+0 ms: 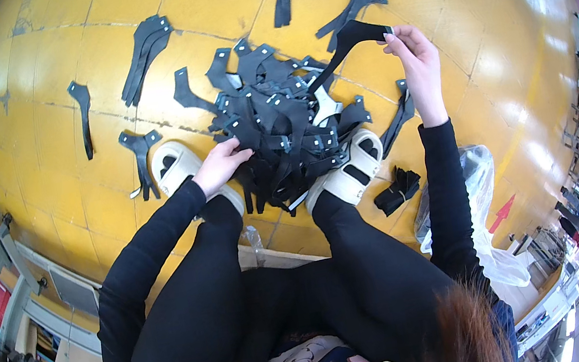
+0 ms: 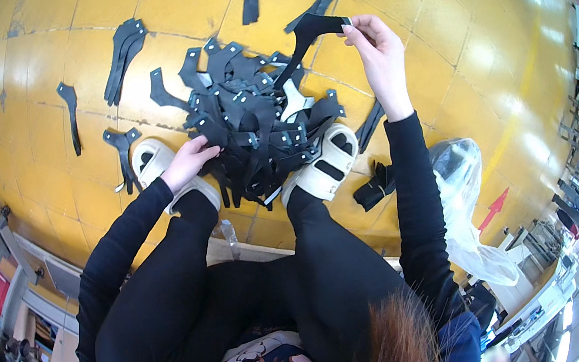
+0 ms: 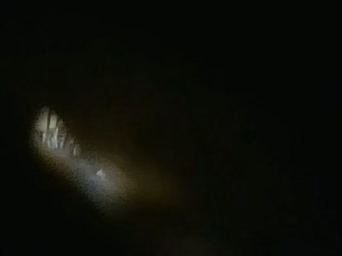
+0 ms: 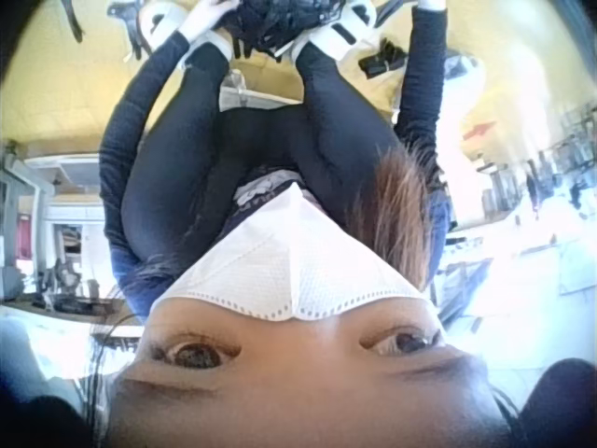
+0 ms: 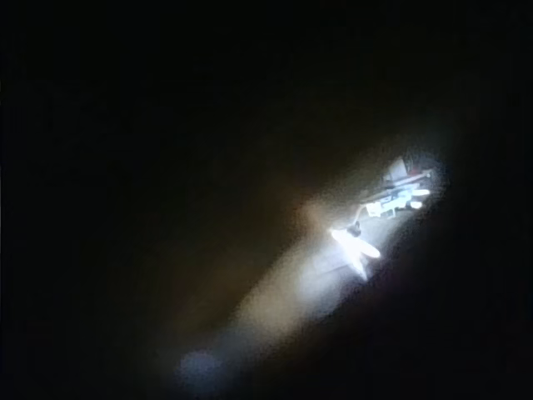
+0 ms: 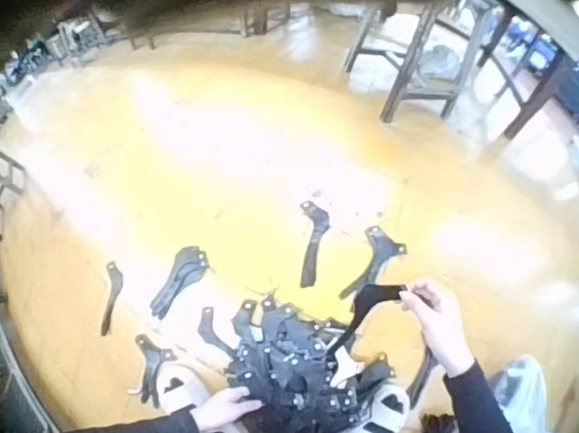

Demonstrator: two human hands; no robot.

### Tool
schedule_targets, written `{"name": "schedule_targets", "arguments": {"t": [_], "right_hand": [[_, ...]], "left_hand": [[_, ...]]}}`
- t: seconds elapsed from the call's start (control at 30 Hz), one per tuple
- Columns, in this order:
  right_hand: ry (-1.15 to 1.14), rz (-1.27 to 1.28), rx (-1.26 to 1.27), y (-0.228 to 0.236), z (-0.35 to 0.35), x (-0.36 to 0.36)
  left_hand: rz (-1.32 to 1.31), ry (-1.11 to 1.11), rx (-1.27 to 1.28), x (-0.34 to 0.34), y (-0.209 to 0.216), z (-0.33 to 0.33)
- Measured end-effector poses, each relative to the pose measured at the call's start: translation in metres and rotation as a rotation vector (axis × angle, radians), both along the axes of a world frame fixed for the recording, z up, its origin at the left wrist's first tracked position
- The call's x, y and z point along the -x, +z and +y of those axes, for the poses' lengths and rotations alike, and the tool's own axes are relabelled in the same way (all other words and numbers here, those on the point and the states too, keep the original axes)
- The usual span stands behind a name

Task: The person walks to a pile of items, removes a plastic bag, and sits on the floor. They then sort through a pile of black fabric parts, picking them up one by one and placing them into separate piles on the floor.

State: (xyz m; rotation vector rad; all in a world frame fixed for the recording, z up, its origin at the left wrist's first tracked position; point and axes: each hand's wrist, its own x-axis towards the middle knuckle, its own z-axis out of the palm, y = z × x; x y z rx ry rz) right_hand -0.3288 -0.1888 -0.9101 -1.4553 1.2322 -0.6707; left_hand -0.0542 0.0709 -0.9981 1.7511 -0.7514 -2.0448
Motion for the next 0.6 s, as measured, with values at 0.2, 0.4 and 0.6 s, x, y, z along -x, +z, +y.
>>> {"name": "schedule_targets", "arguments": {"t": [0.2, 0.4, 0.6], "right_hand": [[-0.017, 0.113, -0.045, -0.051, -0.039, 0.023], [-0.112, 0.145, -0.03, -0.075, -0.076, 0.024], [-0.074, 0.144, -0.052, -0.066, -0.096, 0.025]], "left_hand": [[0.058, 0.057, 0.037, 0.007, -0.009, 0.008], [-0.006, 0.004, 0.048, 0.007, -0.017, 0.024], [0.008, -0.044, -0.006, 0.005, -0.002, 0.012]]}}
